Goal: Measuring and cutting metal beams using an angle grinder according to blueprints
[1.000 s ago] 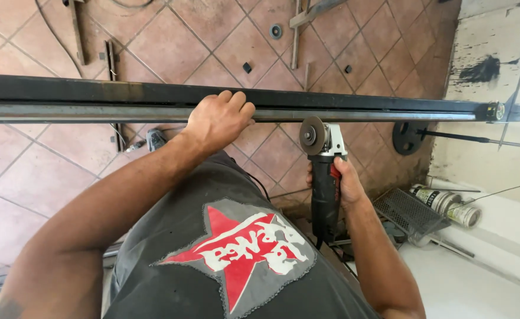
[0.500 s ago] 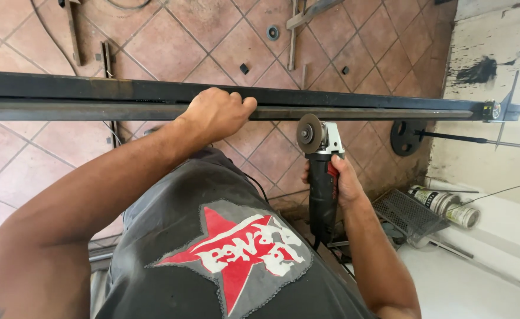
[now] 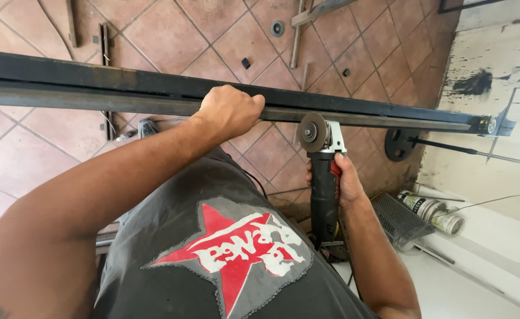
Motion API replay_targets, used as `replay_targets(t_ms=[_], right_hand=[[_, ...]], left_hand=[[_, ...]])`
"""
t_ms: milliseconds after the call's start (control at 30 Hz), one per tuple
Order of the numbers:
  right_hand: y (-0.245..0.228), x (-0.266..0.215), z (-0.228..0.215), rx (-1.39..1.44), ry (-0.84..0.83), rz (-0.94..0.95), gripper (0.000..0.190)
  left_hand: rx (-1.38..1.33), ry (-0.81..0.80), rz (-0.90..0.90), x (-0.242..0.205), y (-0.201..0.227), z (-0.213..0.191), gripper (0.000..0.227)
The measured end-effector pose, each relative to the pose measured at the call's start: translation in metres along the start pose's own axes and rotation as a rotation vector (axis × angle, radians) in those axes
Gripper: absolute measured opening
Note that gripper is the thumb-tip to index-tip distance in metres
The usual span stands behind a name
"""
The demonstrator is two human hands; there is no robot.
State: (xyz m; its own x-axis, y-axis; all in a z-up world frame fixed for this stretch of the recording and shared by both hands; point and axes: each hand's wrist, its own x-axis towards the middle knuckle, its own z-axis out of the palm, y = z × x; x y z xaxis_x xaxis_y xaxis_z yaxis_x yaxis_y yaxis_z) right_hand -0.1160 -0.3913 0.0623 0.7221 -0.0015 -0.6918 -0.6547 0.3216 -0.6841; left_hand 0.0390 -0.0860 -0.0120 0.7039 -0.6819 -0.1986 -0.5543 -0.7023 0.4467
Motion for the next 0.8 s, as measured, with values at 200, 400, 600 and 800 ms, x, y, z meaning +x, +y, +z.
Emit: replay_targets(t_ms=[200,400,600,800], right_hand=[[-0.003,0.000,0.006,-0.010,0.004,0.010,0.053],[-0.002,0.000,0.005,-0.022,0.037,0.015,0.051],[-0.004,-0.001,0.008,-0.026,0.030,0.022,0.050],[-0.005,-0.002,0.011,-0.019,0.014,0.014,0.050]], left_hand=[[-0.047,-0.053,-0.004,0.005,0.000,0.000,0.031],[-0.056,-0.087,0.005,0.003,0.003,-0.015,0.030],[-0.025,-0.090,0.008,0.008,0.004,-0.010,0.032],[-0.009,-0.096,0.014,0.005,0.006,-0.016,0.033]])
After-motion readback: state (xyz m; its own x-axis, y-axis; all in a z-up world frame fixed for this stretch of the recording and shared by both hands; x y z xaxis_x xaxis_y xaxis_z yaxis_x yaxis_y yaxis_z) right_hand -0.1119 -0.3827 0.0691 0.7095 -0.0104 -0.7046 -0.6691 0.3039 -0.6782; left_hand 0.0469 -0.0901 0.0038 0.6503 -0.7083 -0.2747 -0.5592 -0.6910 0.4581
